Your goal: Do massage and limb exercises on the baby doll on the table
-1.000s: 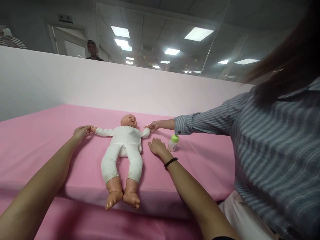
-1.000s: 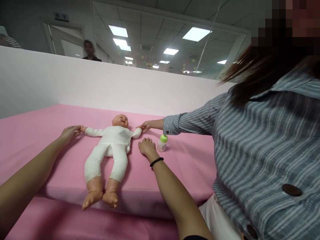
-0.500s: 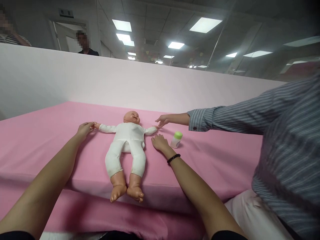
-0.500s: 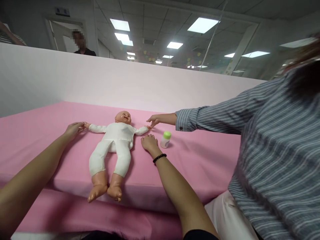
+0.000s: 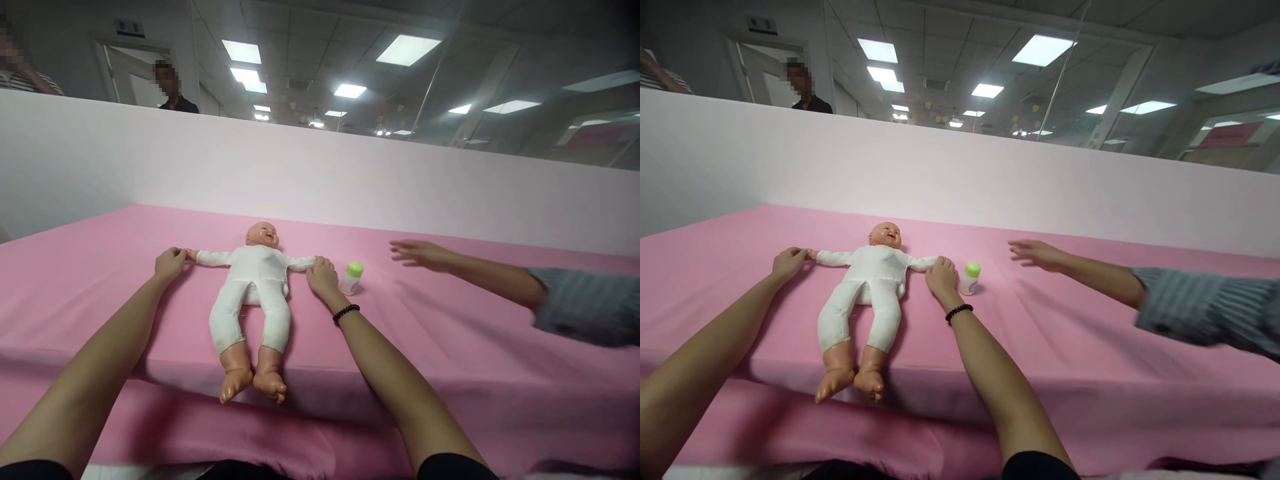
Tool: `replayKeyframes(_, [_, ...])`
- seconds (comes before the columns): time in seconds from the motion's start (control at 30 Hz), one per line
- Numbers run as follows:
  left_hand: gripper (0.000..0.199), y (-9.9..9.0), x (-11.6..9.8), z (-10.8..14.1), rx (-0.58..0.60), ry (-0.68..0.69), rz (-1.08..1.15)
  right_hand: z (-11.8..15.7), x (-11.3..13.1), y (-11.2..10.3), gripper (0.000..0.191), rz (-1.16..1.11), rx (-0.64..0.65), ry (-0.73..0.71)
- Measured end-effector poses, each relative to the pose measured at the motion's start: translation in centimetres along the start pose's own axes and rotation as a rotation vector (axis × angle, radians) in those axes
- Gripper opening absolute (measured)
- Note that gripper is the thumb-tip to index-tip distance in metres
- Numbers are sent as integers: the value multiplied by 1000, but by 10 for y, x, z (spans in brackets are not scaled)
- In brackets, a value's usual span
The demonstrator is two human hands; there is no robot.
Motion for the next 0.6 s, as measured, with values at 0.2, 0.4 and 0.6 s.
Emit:
replayKeyframes(0.2, [29,6,3,-6,4,100,-252,-4,-12,18,63,12,96,-46])
replayKeyframes(0.4, [35,10,3,-5,4,182,-365,-10,-20,13,51,-36,34,28])
replayKeyframes(0.6, [35,10,0,0,23,215,-415,-18,-30,8,48,-83,-1,135])
Point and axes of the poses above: each hand's wrist, its own z-axis away from the middle knuckle, its own y-axis out of the palm, x = y × z, the point moved 9 cm from there along -z, towards the middle knuckle, and after that the axes turned 15 degrees about -x, right-handed, at the moved point
